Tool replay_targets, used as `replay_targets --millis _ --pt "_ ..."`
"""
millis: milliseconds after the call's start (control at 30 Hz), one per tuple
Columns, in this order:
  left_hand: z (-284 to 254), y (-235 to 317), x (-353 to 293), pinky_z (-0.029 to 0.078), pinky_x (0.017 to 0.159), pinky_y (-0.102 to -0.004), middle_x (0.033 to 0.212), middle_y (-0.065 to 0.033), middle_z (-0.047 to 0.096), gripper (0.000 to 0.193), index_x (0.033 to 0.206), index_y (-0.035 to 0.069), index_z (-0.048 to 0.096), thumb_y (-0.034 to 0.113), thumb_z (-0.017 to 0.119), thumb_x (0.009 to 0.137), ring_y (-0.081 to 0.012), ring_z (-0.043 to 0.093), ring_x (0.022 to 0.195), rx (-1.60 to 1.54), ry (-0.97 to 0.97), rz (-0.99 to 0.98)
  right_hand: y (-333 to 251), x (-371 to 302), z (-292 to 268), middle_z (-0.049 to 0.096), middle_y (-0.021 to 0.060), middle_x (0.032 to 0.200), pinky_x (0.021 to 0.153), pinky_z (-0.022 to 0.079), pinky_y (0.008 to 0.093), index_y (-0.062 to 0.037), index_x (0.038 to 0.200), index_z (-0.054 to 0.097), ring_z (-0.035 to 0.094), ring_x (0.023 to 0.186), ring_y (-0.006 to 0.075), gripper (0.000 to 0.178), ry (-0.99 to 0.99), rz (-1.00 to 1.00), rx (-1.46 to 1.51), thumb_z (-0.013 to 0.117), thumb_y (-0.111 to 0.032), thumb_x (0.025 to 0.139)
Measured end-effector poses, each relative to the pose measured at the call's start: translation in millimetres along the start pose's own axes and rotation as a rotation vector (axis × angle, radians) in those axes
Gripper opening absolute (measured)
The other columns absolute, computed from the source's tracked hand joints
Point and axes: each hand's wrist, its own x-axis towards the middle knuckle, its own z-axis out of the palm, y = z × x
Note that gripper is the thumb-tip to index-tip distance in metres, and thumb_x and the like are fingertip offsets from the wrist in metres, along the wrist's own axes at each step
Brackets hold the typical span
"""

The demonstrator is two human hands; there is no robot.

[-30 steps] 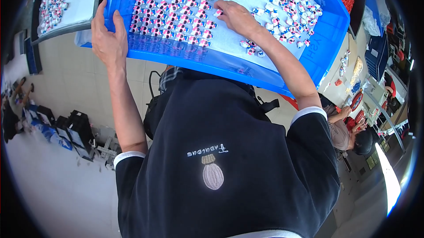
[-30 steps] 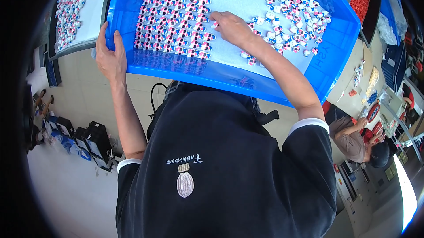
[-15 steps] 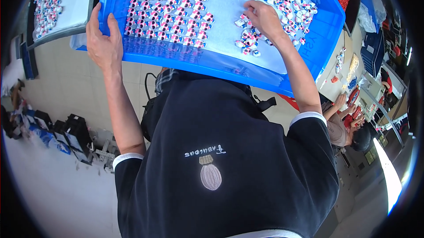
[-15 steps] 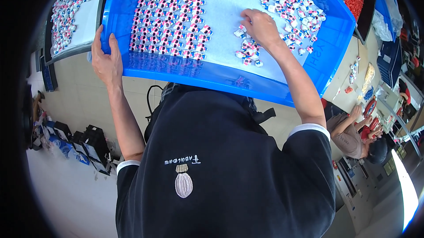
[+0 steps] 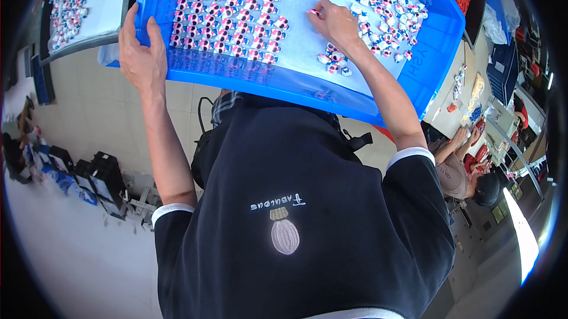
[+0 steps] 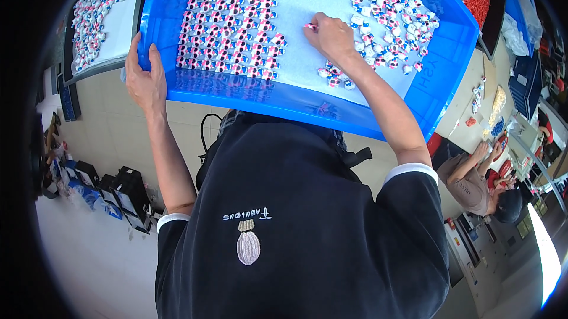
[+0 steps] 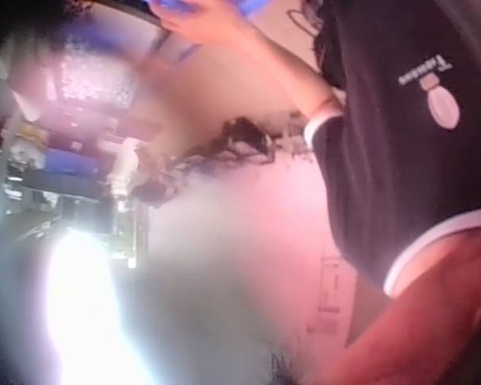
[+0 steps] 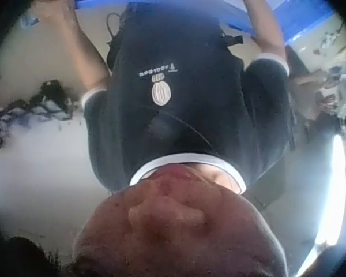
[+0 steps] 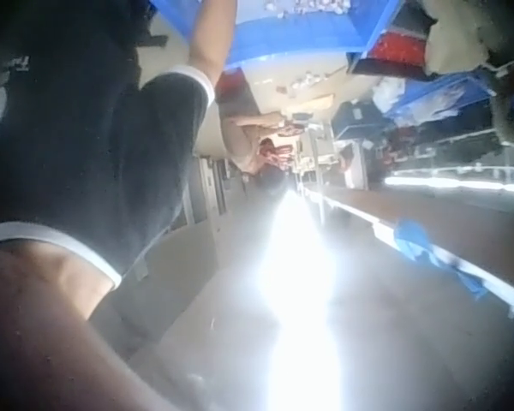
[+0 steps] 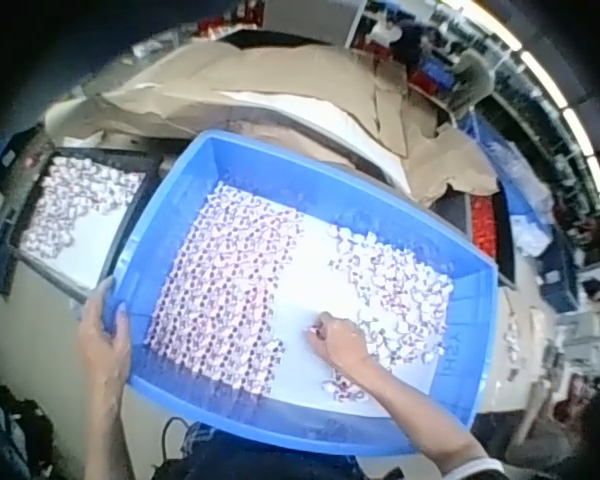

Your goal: The person sorts small plastic components by hand, transferring them from a central pile into the grid compartments of a blue tray.

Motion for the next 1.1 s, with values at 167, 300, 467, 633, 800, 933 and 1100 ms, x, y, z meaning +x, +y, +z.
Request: replay_targets --millis 167,300,467,633,800,933,1100 --pt "2.3 -2.4 -0.1 0.051 0.069 -0.0360 0.110 -0.0114 0.065 0.035 0.123 0.015 0.059 0.027 0.060 0.090 -0.0272 0.065 0.090 0.004 0.015 0.025 -30.9 18.4 13.3 0.069 0.0153 0.078 0.073 0.052 0.0435 -0.0030 0.089 0.067 0.067 0.075 0.0337 0.033 0.054 -0.018 0.201 0.064 -0.036 0.083" --pt "1.1 -0.1 0.5 0.051 0.069 -0.0362 0.110 -0.0110 0.065 0.035 0.123 0.015 0.059 0.028 0.060 0.090 -0.0273 0.065 0.090 -0.011 0.009 0.008 -27.1 18.4 4.7 0.069 0.0149 0.080 0.076 0.052 0.0424 -0.0055 0.092 0.067 0.067 0.079 0.0330 0.031 -0.019 0.029 0.271 0.065 -0.035 0.083" --pt "0.8 -5.2 -0.3 0.050 0.066 -0.0351 0.110 -0.0100 0.065 0.036 0.123 0.017 0.059 0.029 0.060 0.090 -0.0251 0.065 0.081 0.008 0.026 0.022 12.3 -10.0 -30.9 0.068 0.0113 0.083 0.069 0.051 0.0363 -0.0065 0.097 0.066 0.066 0.076 0.0271 0.024 0.054 -0.050 0.126 0.068 -0.026 0.083" --pt "-3.3 6.4 1.4 0.048 0.086 -0.0381 0.114 -0.0143 0.064 0.038 0.124 0.014 0.060 0.030 0.061 0.090 -0.0276 0.063 0.103 -0.049 -0.056 -0.097 23.0 -31.9 -23.8 0.060 0.0093 0.099 0.077 0.052 0.0374 -0.0084 0.105 0.063 0.062 0.088 0.0276 0.030 -0.076 -0.312 -0.101 0.071 -0.016 0.077" --pt "0.2 1.0 -0.2 0.050 0.067 -0.0343 0.110 -0.0103 0.065 0.036 0.125 0.017 0.059 0.029 0.059 0.090 -0.0247 0.065 0.082 0.011 -0.020 -0.018 18.3 -23.3 -11.3 0.058 0.0113 0.096 0.077 0.052 0.0377 -0.0062 0.105 0.059 0.062 0.089 0.0279 0.031 -0.076 -0.312 -0.163 0.069 -0.011 0.076" --pt "0.5 -1.7 0.0 0.050 0.069 -0.0353 0.110 -0.0116 0.065 0.036 0.124 0.016 0.059 0.028 0.060 0.090 -0.0266 0.065 0.087 -0.002 0.000 0.003 10.1 -6.3 -3.5 0.059 0.0132 0.096 0.076 0.051 0.0380 -0.0052 0.103 0.056 0.062 0.087 0.0290 0.030 0.026 -0.303 -0.053 0.067 -0.009 0.076" --pt "0.6 -1.6 0.7 0.051 0.072 -0.0365 0.111 -0.0125 0.065 0.035 0.123 0.014 0.059 0.026 0.060 0.090 -0.0287 0.065 0.094 -0.002 0.000 0.009 7.0 25.8 5.6 0.061 0.0152 0.094 0.069 0.050 0.0370 -0.0039 0.102 0.055 0.063 0.077 0.0274 0.029 0.266 -0.309 0.118 0.068 -0.009 0.077"
